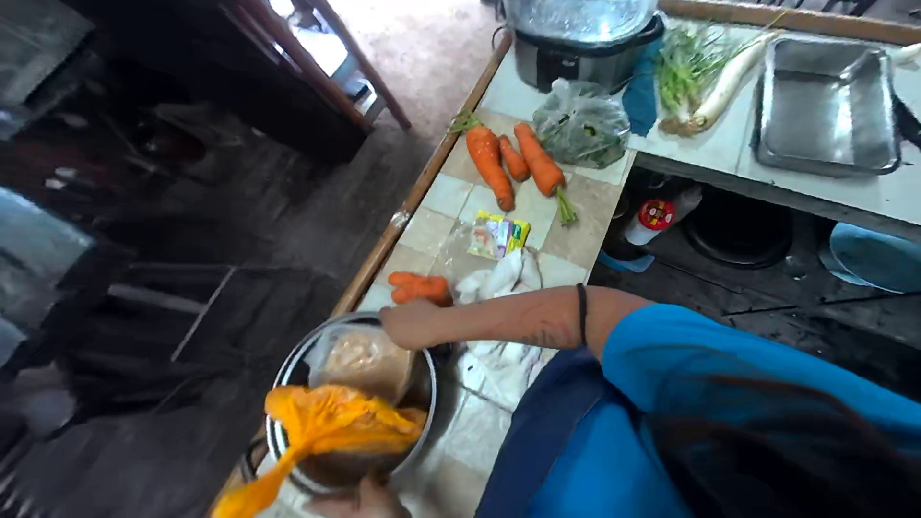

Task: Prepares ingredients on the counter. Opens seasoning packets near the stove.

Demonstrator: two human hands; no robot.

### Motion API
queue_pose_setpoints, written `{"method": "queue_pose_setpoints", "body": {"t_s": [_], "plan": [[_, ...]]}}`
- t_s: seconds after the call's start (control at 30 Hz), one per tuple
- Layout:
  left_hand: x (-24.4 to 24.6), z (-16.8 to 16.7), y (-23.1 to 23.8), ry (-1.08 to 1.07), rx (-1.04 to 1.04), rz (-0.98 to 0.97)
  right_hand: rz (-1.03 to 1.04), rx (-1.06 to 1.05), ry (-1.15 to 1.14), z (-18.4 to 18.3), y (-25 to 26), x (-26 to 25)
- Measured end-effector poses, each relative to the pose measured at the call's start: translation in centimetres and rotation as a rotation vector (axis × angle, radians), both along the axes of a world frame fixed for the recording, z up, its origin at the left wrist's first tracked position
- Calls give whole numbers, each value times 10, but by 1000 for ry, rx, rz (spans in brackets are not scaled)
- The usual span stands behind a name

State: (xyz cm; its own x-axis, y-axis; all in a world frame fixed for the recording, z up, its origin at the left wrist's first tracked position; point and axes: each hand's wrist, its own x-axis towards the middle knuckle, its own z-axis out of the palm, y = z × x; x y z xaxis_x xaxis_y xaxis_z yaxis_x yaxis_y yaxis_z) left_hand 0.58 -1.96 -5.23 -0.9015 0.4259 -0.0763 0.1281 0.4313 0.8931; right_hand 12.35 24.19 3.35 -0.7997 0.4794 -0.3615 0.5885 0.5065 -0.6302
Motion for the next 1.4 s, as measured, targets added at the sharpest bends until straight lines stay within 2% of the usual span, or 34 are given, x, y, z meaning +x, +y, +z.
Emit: {"method": "queue_pose_setpoints", "body": {"t_s": [0.1, 0.3, 0.47, 0.6, 0.67, 0.8, 0.9, 0.97, 1.03, 1.1, 1.23, 1.33, 1.4], "plan": [[-3, 2, -5, -31, 51, -34, 0, -1, -13, -2, -11, 14], [3, 11, -29, -17, 17, -133, 0, 49, -26, -12, -45, 42], [1, 7, -46, 0, -10, -170, 27, -22, -187, 0, -55, 58], [4, 10, -52, 63, -24, -152, 1, 82, -81, 17, -26, 97], [5, 13, -60, 169, -56, -112, -135, 207, -31, 20, 1, 129], [19, 44, -69, 376, 11, 12, -485, 361, -129, 0, 61, 194], [34, 73, -56, 695, 90, 140, -528, 265, -212, -25, 87, 214], [49, 92, -37, 901, 128, 159, -502, 197, -195, -46, 94, 216], [69, 107, -11, 1005, 203, 50, -514, 155, -154, -58, 99, 213], [94, 114, 20, 987, 228, -121, -548, 159, -140, -63, 99, 210], [157, 111, 77, 867, 99, -432, -474, 314, -80, -53, 91, 203], [199, 97, 108, 771, -11, -600, -203, 481, 142, -52, 90, 201], [212, 77, 126, 632, -247, -701, 63, 510, 256, -65, 104, 195]]}}
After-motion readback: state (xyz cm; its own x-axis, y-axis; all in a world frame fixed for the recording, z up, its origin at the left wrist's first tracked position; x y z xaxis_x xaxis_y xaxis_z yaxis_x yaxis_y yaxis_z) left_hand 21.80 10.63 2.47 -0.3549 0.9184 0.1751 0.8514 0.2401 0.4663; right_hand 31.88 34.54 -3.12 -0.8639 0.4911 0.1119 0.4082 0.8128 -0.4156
